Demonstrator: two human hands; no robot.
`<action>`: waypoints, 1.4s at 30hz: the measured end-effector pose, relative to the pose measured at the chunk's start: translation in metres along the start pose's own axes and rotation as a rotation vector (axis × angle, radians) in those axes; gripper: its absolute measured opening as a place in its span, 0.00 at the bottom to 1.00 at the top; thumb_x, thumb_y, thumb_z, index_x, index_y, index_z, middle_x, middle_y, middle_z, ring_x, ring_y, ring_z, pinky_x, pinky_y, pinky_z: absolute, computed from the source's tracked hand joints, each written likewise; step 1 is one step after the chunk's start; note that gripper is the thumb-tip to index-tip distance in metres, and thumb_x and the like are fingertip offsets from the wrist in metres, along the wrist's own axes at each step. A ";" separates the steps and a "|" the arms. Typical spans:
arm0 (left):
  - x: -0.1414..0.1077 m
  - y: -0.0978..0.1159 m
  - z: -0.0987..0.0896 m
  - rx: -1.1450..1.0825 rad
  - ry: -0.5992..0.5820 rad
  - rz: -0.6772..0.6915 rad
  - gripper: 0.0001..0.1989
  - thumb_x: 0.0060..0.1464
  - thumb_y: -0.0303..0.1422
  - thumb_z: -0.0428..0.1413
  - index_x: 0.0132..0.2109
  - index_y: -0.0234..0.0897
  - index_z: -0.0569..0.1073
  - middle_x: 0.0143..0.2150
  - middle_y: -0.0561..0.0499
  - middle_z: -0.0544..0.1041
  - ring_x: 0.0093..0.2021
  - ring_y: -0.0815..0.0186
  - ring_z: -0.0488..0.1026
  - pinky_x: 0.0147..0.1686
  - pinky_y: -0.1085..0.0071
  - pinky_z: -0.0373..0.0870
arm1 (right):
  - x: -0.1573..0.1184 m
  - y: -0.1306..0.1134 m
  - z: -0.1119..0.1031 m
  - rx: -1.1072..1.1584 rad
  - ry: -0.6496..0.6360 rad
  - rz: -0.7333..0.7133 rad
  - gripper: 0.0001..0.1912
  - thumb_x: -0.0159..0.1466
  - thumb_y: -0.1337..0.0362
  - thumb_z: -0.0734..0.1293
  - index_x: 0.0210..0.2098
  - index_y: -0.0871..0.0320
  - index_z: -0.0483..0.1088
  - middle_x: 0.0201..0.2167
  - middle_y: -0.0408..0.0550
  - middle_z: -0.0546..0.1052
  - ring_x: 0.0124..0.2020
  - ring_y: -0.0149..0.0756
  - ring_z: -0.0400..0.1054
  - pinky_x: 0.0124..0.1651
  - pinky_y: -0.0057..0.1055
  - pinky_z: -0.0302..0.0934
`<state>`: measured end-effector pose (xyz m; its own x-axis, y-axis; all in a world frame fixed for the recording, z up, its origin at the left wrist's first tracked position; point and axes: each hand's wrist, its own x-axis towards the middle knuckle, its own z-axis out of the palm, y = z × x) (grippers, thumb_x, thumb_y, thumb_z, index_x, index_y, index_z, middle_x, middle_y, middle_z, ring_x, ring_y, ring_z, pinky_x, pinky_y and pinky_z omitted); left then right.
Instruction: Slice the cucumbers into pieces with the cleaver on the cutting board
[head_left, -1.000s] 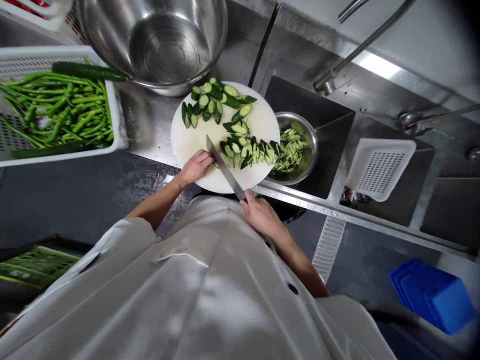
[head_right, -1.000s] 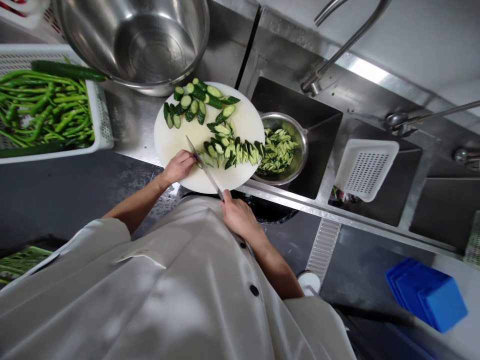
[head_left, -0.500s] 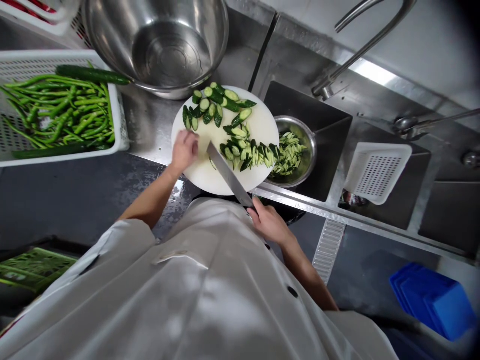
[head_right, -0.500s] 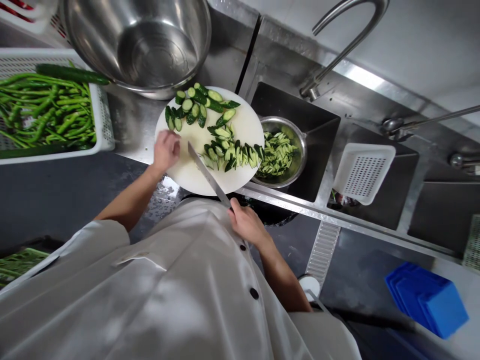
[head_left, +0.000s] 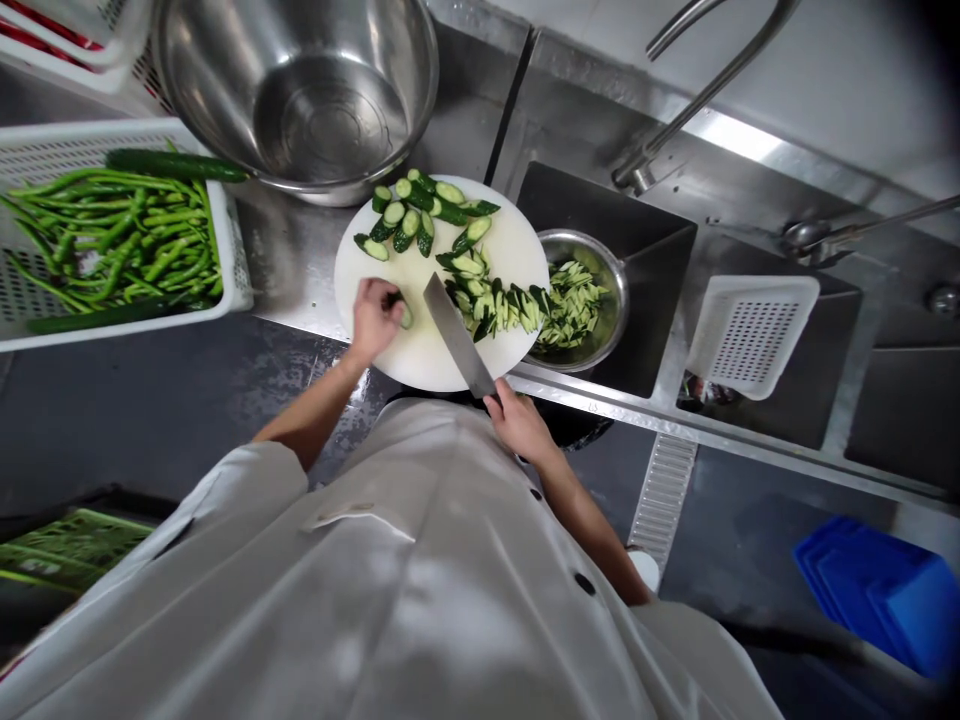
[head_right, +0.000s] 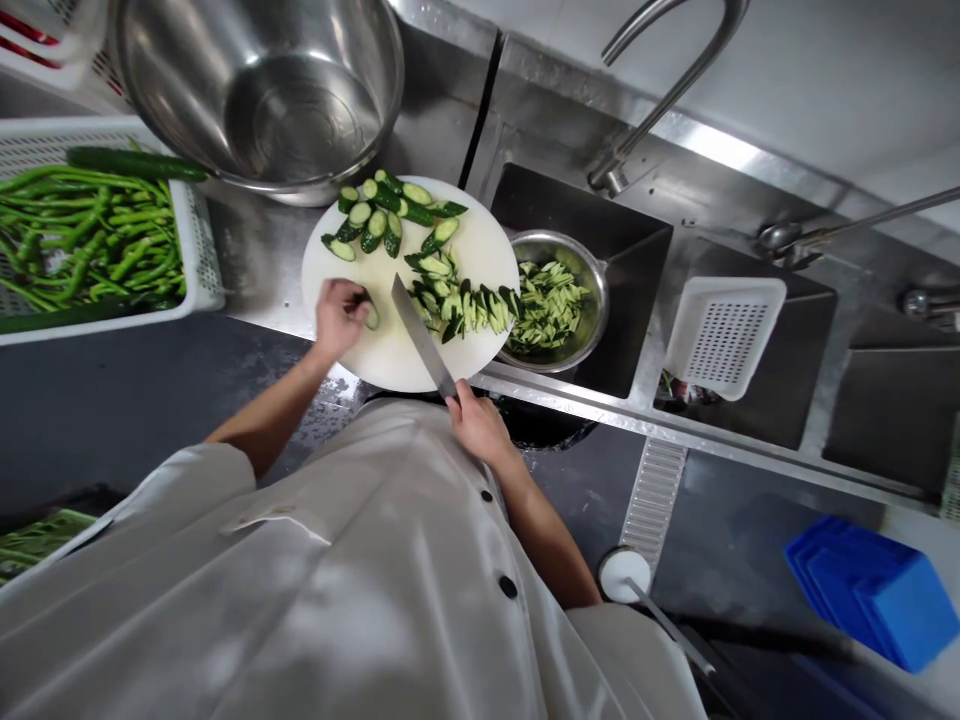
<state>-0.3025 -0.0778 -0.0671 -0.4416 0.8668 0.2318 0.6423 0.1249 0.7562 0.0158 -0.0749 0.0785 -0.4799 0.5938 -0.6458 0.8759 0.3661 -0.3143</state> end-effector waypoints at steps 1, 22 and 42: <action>-0.016 0.011 0.011 -0.018 -0.003 0.004 0.09 0.62 0.33 0.58 0.48 0.38 0.71 0.51 0.45 0.70 0.42 0.66 0.74 0.38 0.64 0.78 | -0.002 -0.001 -0.001 -0.008 -0.008 0.004 0.21 0.78 0.58 0.52 0.65 0.60 0.62 0.45 0.57 0.82 0.48 0.50 0.75 0.48 0.35 0.61; -0.020 0.016 -0.002 0.196 -0.448 0.561 0.14 0.70 0.28 0.46 0.52 0.36 0.76 0.48 0.40 0.76 0.50 0.54 0.70 0.53 0.54 0.71 | -0.013 -0.038 -0.021 -0.157 -0.096 -0.022 0.17 0.79 0.59 0.52 0.62 0.58 0.60 0.43 0.58 0.82 0.44 0.50 0.78 0.42 0.35 0.61; -0.022 0.004 -0.001 0.130 -0.408 0.549 0.16 0.73 0.32 0.45 0.52 0.39 0.77 0.49 0.41 0.76 0.51 0.55 0.70 0.53 0.55 0.73 | -0.016 -0.047 -0.021 -0.131 -0.109 -0.007 0.19 0.79 0.59 0.52 0.64 0.60 0.58 0.44 0.58 0.82 0.45 0.49 0.77 0.45 0.34 0.60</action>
<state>-0.2915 -0.0971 -0.0685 0.2229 0.9303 0.2914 0.7866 -0.3482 0.5100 -0.0189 -0.0862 0.1181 -0.4717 0.5125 -0.7176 0.8551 0.4646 -0.2303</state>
